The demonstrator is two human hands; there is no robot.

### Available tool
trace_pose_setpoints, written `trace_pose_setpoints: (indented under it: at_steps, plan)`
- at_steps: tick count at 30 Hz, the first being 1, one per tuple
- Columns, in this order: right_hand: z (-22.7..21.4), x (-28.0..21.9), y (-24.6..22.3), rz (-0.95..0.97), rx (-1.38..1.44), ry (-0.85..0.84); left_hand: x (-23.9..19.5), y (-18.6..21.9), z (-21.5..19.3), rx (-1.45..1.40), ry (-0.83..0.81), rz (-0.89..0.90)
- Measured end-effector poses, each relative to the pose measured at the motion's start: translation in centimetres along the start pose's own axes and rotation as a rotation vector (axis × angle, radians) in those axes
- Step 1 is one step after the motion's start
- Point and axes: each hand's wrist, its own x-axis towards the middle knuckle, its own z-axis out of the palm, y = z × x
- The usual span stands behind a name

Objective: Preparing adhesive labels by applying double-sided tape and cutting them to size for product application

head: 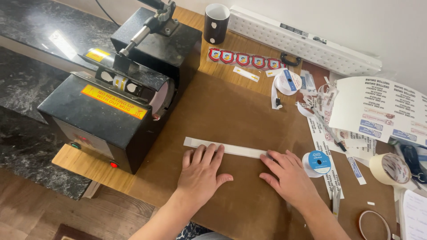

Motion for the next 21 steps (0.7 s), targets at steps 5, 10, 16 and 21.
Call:
trace_pose_setpoints:
  at_steps: [5,10,16,21]
  plan:
    - [-0.4,0.2,-0.4,-0.007,0.000,0.004,-0.7,0.1,0.7,0.072,-0.042,-0.029]
    - [-0.3,0.1,-0.3,-0.004,0.006,0.007,-0.8,0.1,0.8,0.018,-0.096,-0.043]
    - [-0.6,0.2,-0.4,-0.021,-0.007,0.027,-0.3,-0.8,0.3,-0.136,-0.106,-0.091]
    - [-0.6,0.2,-0.1,0.004,-0.014,-0.012,0.2,-3.0,0.4,-0.210,-0.131,-0.096]
